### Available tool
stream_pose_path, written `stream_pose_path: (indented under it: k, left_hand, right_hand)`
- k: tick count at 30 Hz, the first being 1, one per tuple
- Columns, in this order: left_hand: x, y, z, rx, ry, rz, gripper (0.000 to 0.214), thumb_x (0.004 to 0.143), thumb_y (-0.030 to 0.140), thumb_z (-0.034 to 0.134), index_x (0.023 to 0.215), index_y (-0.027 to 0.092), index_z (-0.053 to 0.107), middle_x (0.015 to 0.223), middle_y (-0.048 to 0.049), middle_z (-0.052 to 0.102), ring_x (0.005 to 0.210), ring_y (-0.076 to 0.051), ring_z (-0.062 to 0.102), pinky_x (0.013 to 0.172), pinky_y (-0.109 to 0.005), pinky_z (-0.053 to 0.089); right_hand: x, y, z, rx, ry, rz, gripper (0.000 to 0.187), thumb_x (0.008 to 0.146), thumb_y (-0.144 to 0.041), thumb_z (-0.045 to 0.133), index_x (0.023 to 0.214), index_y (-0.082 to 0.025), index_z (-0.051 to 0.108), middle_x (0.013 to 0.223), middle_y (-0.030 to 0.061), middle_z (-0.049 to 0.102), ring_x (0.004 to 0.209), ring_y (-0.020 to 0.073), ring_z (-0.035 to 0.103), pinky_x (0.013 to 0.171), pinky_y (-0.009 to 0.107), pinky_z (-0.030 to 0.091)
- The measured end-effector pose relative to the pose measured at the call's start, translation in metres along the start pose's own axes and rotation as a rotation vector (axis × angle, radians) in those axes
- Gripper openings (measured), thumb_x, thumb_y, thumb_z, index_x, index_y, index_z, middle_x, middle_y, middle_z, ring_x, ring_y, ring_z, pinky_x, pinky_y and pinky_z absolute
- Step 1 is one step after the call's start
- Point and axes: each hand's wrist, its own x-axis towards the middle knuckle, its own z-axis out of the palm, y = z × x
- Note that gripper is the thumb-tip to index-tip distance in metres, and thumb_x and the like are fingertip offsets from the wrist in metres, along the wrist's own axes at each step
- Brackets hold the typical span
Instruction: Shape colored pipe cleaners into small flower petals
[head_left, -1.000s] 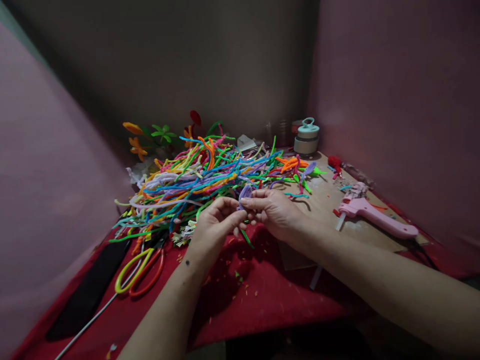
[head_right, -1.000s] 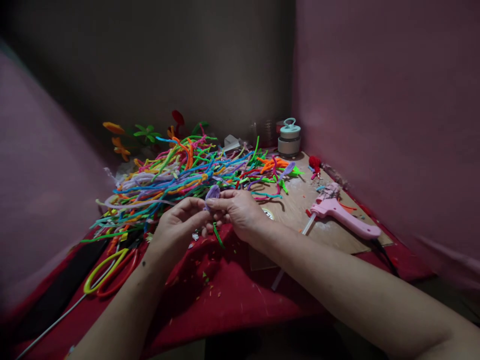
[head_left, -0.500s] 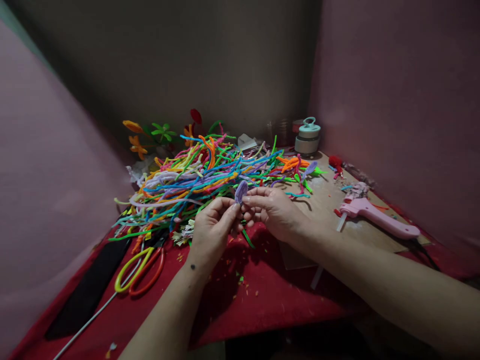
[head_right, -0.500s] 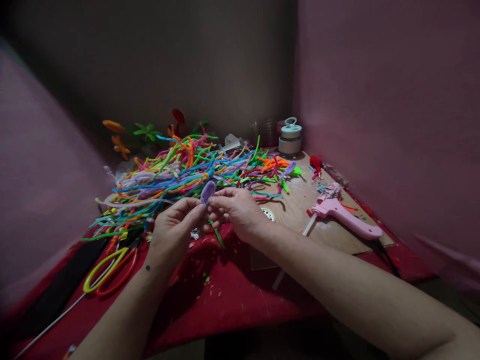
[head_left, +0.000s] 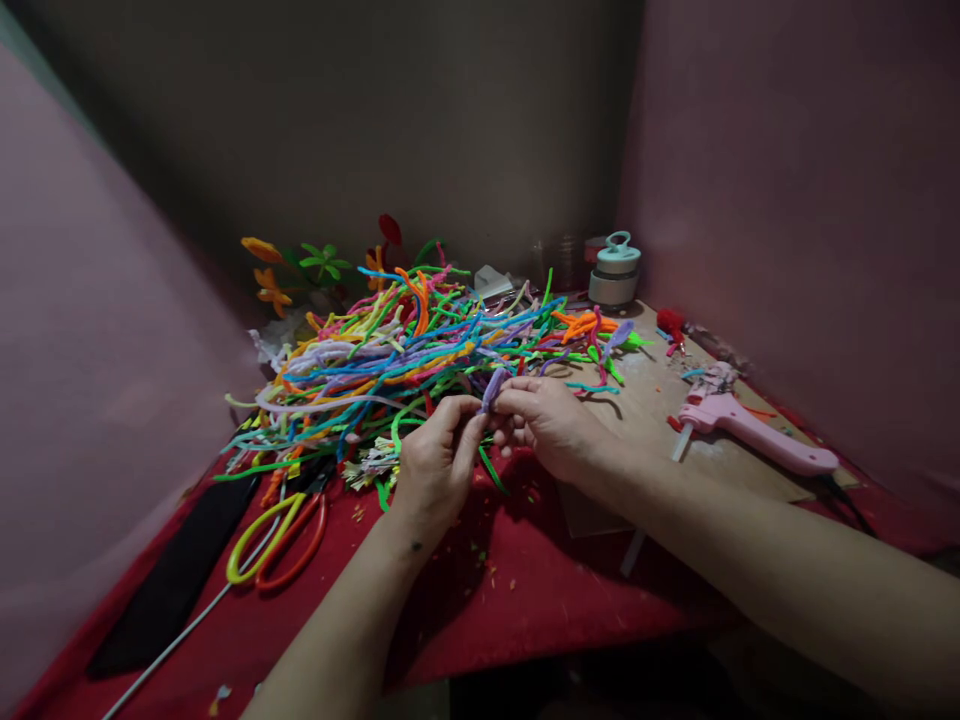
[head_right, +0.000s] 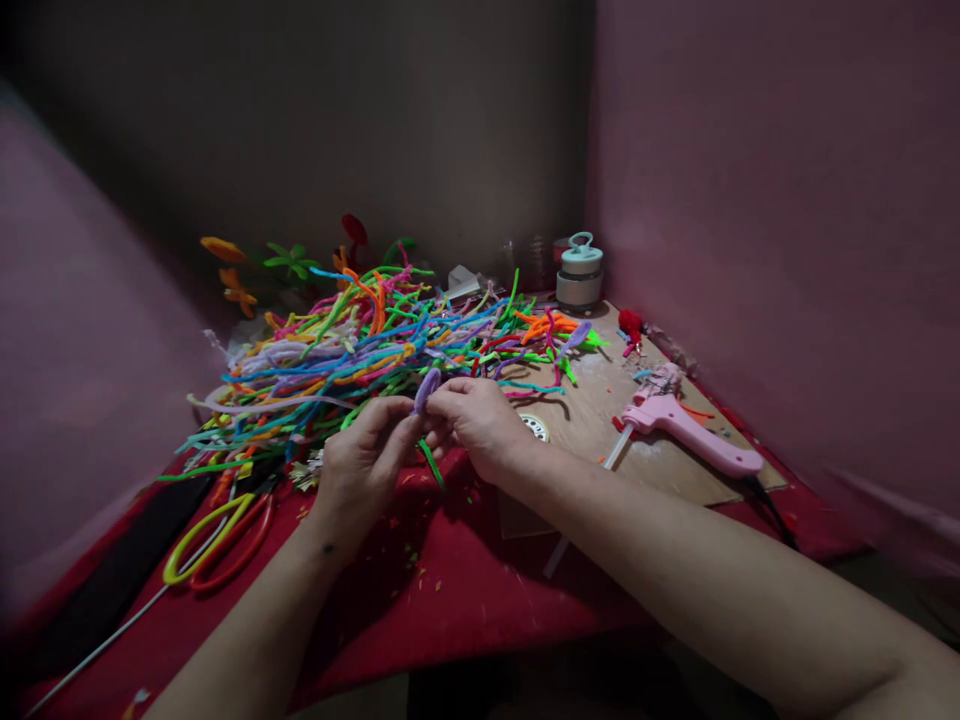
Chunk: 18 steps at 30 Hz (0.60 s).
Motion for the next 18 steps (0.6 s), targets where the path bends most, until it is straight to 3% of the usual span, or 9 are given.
stream_pose_path:
  k: [5, 14, 18]
  left_hand:
    - [-0.0008, 0.0017, 0.002, 0.177, 0.042, 0.093, 0.014, 0.085, 0.027, 0.047, 0.085, 0.019, 0.058, 0.068, 0.0009, 0.063, 0.055, -0.01, 0.056, 0.057, -0.019, 0.04]
    - [-0.0007, -0.0033, 0.0078, 0.254, 0.008, 0.12, 0.014, 0.084, 0.024, 0.046, 0.089, 0.018, 0.058, 0.07, -0.0009, 0.063, 0.055, -0.011, 0.055, 0.056, -0.021, 0.039]
    - [-0.0006, -0.0002, 0.0068, 0.19, 0.032, 0.033, 0.015, 0.084, 0.024, 0.045, 0.087, 0.018, 0.058, 0.064, 0.0008, 0.061, 0.051, -0.011, 0.054, 0.054, -0.02, 0.039]
  right_hand:
    - [-0.002, -0.0001, 0.0015, -0.095, 0.029, -0.044, 0.001, 0.062, -0.015, 0.053, 0.061, -0.015, 0.052, 0.051, -0.0019, 0.052, 0.041, 0.0077, 0.046, 0.039, 0.02, 0.037]
    - [0.0027, 0.0039, -0.0046, -0.544, 0.136, -0.206, 0.01, 0.062, -0.017, 0.05, 0.053, -0.017, 0.046, 0.045, -0.005, 0.042, 0.04, 0.0062, 0.036, 0.039, 0.021, 0.024]
    - [0.0009, 0.0027, -0.0019, -0.471, 0.134, -0.244, 0.008, 0.062, -0.018, 0.05, 0.055, -0.017, 0.047, 0.047, -0.0053, 0.044, 0.042, 0.0066, 0.038, 0.042, 0.021, 0.029]
